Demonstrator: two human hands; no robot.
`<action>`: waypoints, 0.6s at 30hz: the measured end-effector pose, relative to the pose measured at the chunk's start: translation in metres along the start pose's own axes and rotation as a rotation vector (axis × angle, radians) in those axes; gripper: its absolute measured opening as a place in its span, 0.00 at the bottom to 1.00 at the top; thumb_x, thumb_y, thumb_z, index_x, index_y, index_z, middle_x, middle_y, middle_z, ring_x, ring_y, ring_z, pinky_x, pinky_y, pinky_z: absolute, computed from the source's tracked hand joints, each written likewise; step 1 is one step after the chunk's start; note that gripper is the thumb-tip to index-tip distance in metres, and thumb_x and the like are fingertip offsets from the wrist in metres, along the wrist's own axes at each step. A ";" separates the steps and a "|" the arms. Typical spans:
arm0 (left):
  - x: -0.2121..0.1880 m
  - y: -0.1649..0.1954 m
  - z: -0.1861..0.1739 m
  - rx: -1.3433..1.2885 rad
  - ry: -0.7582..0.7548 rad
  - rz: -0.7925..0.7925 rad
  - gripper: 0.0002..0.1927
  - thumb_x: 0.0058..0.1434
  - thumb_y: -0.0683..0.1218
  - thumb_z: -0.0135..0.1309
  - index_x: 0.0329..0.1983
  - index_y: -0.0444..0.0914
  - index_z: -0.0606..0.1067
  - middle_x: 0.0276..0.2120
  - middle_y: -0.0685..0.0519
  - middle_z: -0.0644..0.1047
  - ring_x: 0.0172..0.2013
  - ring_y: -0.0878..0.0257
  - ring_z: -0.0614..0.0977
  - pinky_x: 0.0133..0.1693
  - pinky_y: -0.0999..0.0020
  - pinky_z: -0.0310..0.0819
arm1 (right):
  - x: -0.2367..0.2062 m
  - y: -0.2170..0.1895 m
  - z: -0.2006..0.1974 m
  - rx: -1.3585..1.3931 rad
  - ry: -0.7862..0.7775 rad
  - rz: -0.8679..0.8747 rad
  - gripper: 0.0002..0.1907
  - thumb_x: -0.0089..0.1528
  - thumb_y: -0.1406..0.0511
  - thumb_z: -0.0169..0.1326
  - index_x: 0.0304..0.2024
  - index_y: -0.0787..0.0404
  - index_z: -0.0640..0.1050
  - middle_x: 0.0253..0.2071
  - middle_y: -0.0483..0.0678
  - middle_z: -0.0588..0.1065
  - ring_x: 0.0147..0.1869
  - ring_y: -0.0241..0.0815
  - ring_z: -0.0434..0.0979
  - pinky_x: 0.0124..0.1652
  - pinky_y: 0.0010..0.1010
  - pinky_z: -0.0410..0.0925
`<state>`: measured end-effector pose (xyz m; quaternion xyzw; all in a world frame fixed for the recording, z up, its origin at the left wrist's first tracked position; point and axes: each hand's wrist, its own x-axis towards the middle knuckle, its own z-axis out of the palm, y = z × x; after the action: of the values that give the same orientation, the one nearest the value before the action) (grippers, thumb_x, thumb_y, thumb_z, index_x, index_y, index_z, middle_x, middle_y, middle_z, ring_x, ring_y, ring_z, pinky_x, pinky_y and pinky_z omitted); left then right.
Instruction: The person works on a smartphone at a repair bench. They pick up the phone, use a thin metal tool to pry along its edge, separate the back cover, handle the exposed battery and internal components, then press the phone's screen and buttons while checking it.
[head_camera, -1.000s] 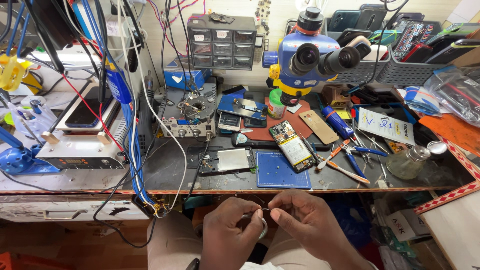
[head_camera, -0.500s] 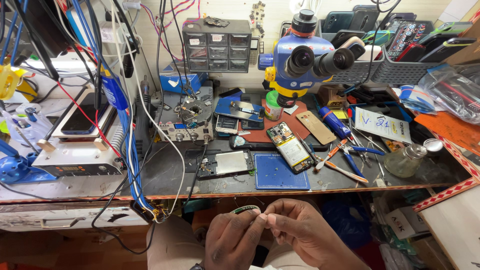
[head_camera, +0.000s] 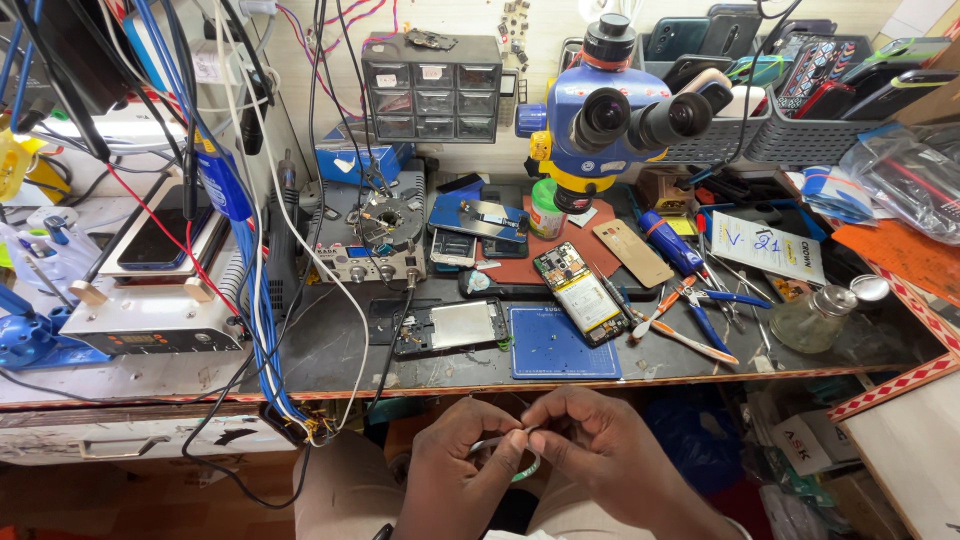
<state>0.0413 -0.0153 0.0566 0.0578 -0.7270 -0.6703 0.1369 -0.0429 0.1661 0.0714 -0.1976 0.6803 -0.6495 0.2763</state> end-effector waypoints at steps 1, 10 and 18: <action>0.001 -0.003 0.000 -0.024 0.007 0.002 0.07 0.59 0.44 0.62 0.34 0.34 0.81 0.29 0.54 0.80 0.27 0.74 0.77 0.29 0.76 0.71 | 0.000 0.001 0.002 0.041 0.007 0.000 0.17 0.60 0.70 0.59 0.52 0.64 0.78 0.42 0.48 0.80 0.45 0.32 0.79 0.46 0.26 0.75; 0.003 -0.021 0.005 -0.144 -0.001 -0.048 0.05 0.59 0.43 0.62 0.34 0.35 0.80 0.24 0.58 0.75 0.25 0.76 0.69 0.27 0.78 0.63 | 0.002 0.014 -0.001 0.152 0.019 -0.018 0.09 0.62 0.69 0.60 0.42 0.70 0.78 0.37 0.49 0.78 0.41 0.35 0.79 0.43 0.27 0.75; 0.005 -0.018 0.009 -0.104 -0.009 -0.065 0.09 0.60 0.46 0.63 0.32 0.35 0.81 0.25 0.56 0.80 0.28 0.75 0.77 0.32 0.77 0.72 | 0.001 0.007 0.003 0.043 0.104 -0.062 0.10 0.61 0.67 0.62 0.39 0.69 0.79 0.34 0.47 0.79 0.38 0.32 0.78 0.37 0.24 0.73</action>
<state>0.0319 -0.0101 0.0392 0.0714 -0.6895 -0.7116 0.1147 -0.0410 0.1642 0.0643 -0.1786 0.6733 -0.6814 0.2248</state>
